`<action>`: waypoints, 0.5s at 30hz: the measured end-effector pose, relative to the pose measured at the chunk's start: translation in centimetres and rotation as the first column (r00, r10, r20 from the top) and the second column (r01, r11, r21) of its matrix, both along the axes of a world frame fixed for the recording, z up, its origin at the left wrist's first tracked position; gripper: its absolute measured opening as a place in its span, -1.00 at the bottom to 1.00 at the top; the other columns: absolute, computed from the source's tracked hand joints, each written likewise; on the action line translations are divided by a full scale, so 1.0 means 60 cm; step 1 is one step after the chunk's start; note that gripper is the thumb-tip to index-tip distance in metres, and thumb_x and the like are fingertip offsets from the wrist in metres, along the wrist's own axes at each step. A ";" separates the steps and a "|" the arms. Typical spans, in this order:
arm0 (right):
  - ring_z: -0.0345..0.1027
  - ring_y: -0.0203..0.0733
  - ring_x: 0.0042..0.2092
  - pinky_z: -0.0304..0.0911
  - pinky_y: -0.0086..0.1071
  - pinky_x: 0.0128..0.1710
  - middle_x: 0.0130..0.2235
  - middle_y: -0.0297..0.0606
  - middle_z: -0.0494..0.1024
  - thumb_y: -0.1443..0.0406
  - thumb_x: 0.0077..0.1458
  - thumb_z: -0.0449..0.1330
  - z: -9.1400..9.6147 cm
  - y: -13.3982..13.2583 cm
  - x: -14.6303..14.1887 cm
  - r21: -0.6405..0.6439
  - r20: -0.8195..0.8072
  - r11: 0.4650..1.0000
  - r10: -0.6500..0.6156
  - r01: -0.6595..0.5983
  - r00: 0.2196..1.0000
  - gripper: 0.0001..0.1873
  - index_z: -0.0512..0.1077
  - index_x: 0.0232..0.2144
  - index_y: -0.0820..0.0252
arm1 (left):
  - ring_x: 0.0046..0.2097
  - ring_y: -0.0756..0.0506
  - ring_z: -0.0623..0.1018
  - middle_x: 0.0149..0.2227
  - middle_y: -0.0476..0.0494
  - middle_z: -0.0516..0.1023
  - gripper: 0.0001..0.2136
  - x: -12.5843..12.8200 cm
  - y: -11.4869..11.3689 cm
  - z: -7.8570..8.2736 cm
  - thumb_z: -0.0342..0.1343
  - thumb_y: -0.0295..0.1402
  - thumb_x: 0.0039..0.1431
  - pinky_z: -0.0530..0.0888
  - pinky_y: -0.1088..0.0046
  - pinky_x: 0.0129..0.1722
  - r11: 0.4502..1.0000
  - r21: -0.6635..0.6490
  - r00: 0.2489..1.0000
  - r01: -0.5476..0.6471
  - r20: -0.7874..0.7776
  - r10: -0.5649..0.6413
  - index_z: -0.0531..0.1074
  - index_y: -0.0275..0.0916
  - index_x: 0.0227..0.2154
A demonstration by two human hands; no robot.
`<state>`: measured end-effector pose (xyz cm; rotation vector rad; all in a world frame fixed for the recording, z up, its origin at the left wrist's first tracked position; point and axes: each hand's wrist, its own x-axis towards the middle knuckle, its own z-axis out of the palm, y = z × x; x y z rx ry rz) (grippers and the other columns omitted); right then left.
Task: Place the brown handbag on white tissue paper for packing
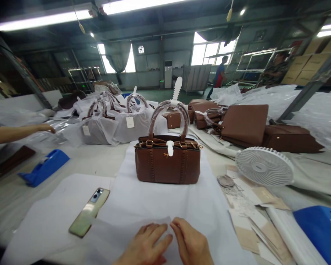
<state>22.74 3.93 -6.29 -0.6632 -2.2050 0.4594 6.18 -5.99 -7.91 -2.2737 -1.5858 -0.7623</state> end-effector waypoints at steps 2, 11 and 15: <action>0.55 -0.32 -0.39 0.42 -0.56 -0.34 -0.35 -0.37 0.61 0.24 0.40 0.02 0.009 0.004 -0.006 0.049 -0.048 0.999 -0.021 0.024 0.999 -0.84 0.40 -0.17 0.08 | -0.20 -0.13 0.61 -0.02 -0.17 0.61 -0.48 0.005 -0.001 -0.011 0.28 -0.19 0.10 0.56 0.42 -0.35 0.997 -0.068 0.998 -0.030 0.045 0.033 0.33 -0.19 0.11; 0.33 -0.32 -0.61 0.24 -0.51 -0.61 -0.56 -0.42 0.49 0.03 0.34 0.05 0.039 0.020 -0.022 -0.310 -0.007 0.937 -0.171 0.161 0.985 -0.64 0.45 -0.35 0.10 | -0.08 -0.23 0.57 -0.03 -0.16 0.57 -0.80 -0.013 0.020 0.012 0.10 -0.42 0.25 0.55 0.12 -0.05 0.885 -0.383 0.944 -0.266 0.080 0.319 0.50 -0.09 -0.10; 0.35 -0.30 -0.60 0.25 -0.51 -0.61 -0.56 -0.38 0.51 -0.01 0.32 0.06 0.043 0.029 -0.022 -0.322 -0.024 0.921 -0.241 0.220 0.970 -0.60 0.48 -0.36 0.12 | -0.09 -0.20 0.60 0.02 -0.19 0.57 -0.81 -0.015 0.028 -0.006 0.05 -0.43 0.28 0.58 0.17 -0.09 0.828 -0.495 0.940 -0.263 0.062 0.336 0.52 -0.13 -0.13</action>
